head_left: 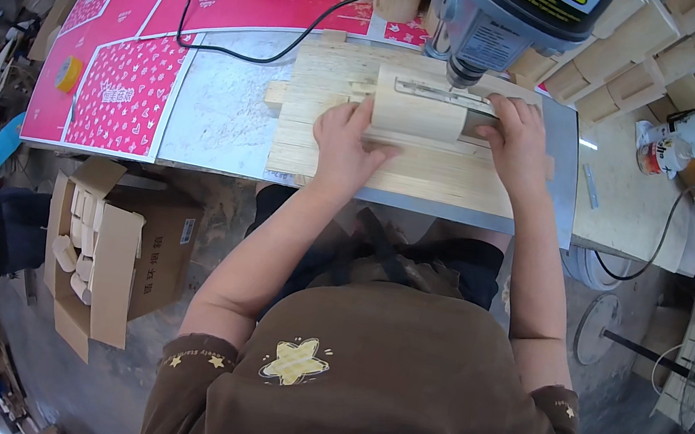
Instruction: Operating a drill press to process cylindrical wooden blocks and placing them in boxes.
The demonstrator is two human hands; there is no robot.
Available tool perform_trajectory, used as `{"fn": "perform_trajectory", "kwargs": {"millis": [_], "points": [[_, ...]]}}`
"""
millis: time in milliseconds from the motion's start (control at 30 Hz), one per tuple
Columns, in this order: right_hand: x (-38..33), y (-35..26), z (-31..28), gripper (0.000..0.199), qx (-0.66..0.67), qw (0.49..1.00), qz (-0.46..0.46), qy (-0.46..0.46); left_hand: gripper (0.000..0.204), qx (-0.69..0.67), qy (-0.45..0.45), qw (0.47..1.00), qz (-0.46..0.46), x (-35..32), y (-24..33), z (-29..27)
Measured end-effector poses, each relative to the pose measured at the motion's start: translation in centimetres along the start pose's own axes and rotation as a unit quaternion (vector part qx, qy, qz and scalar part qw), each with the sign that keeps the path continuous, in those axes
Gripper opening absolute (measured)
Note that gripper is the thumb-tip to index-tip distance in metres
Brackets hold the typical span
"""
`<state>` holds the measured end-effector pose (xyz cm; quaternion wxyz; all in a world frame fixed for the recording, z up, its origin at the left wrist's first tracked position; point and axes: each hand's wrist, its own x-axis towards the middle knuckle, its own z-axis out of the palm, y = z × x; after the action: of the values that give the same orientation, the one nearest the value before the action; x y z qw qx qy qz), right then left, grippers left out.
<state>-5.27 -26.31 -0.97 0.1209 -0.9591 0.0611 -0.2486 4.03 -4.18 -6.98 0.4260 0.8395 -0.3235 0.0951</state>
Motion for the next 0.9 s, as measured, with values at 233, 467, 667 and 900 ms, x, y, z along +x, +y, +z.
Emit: {"fn": "perform_trajectory", "kwargs": {"millis": [233, 467, 667, 900], "points": [[0.2, -0.5, -0.5, 0.044, 0.083, 0.996, -0.005, 0.033, 0.063, 0.061, -0.022, 0.998, 0.0, 0.9, -1.3, 0.0], [9.1, -1.7, -10.3, 0.022, 0.283, 0.888, -0.05, 0.359, 0.063, 0.039, -0.025, 0.999, 0.0, 0.9, -1.4, 0.0], [13.1, -4.5, -13.2, 0.023, 0.167, 0.97, 0.087, 0.152, 0.063, 0.039, -0.02, 0.999, 0.0, 1.0, -1.3, 0.0], [2.8, -5.9, -11.2, 0.005, 0.038, 0.981, -0.001, 0.192, 0.061, 0.039, -0.018, 0.999, 0.0, 0.9, -1.3, 0.0]]}}
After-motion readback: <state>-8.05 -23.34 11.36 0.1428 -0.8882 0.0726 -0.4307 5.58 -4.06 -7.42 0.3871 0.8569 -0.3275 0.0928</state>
